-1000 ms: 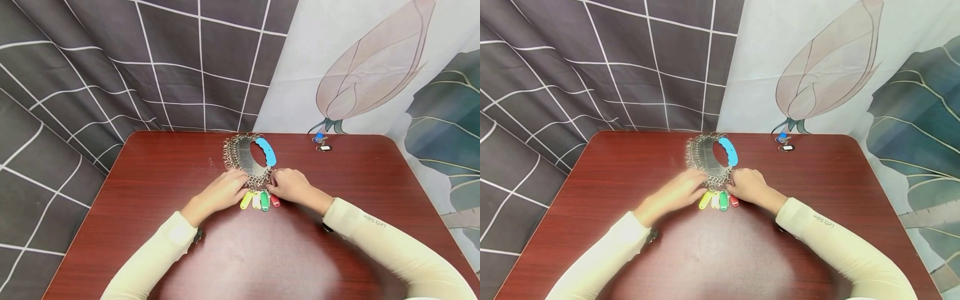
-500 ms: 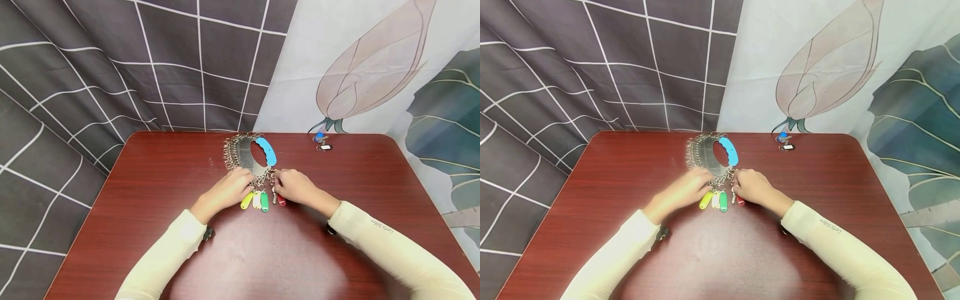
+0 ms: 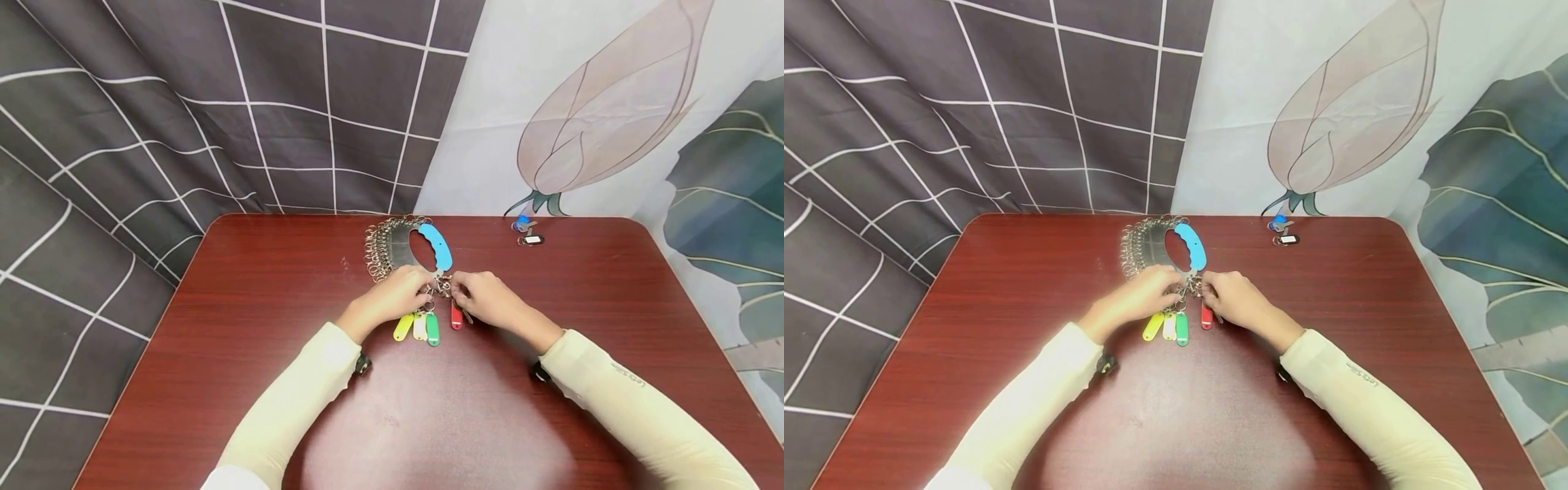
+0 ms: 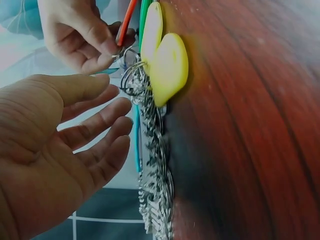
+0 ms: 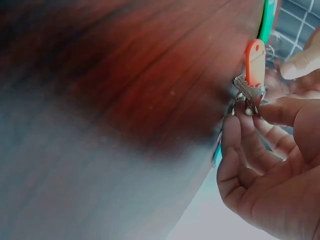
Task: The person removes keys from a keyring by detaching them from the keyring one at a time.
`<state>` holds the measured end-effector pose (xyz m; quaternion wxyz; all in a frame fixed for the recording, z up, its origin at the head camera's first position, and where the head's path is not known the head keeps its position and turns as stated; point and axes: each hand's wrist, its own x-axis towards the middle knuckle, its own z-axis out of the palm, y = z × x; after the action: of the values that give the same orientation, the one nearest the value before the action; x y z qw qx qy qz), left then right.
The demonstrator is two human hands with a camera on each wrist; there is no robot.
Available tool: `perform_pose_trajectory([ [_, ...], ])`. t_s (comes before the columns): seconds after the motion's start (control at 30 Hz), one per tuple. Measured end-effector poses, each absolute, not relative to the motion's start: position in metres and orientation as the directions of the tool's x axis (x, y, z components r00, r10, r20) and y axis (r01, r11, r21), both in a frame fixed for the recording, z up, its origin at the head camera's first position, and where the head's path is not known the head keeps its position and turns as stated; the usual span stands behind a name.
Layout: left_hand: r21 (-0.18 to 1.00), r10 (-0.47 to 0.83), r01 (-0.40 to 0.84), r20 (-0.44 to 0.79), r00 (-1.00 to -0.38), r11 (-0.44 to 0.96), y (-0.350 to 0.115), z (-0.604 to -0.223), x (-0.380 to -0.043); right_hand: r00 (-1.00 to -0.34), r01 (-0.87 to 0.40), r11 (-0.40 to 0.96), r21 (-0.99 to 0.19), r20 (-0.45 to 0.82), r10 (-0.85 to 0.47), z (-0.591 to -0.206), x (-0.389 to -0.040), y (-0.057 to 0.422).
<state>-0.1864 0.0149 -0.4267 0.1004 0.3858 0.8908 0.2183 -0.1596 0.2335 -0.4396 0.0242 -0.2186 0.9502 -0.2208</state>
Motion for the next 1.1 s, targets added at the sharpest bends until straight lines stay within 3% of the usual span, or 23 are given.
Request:
perform_pose_trajectory([
  [0.37, 0.461, 0.700, 0.623, 0.005, -0.714, 0.632, 0.036, -0.432, -0.190, -0.914, -0.382, 0.775, -0.503, 0.085, -0.396, -0.439, -0.165, 0.234],
  [0.67, 0.567, 0.622, 0.553, 0.089, -0.778, 0.611, 0.041, -0.440, -0.197, -0.923, -0.355, 0.761, -0.543, 0.077, -0.376, -0.436, -0.173, 0.230],
  [1.1, 0.614, 0.562, 0.535, 0.174, -0.809, 0.580, 0.035, -0.444, -0.196, -0.965, -0.180, 0.789, -0.588, -0.051, -0.258, -0.430, -0.184, 0.229],
])
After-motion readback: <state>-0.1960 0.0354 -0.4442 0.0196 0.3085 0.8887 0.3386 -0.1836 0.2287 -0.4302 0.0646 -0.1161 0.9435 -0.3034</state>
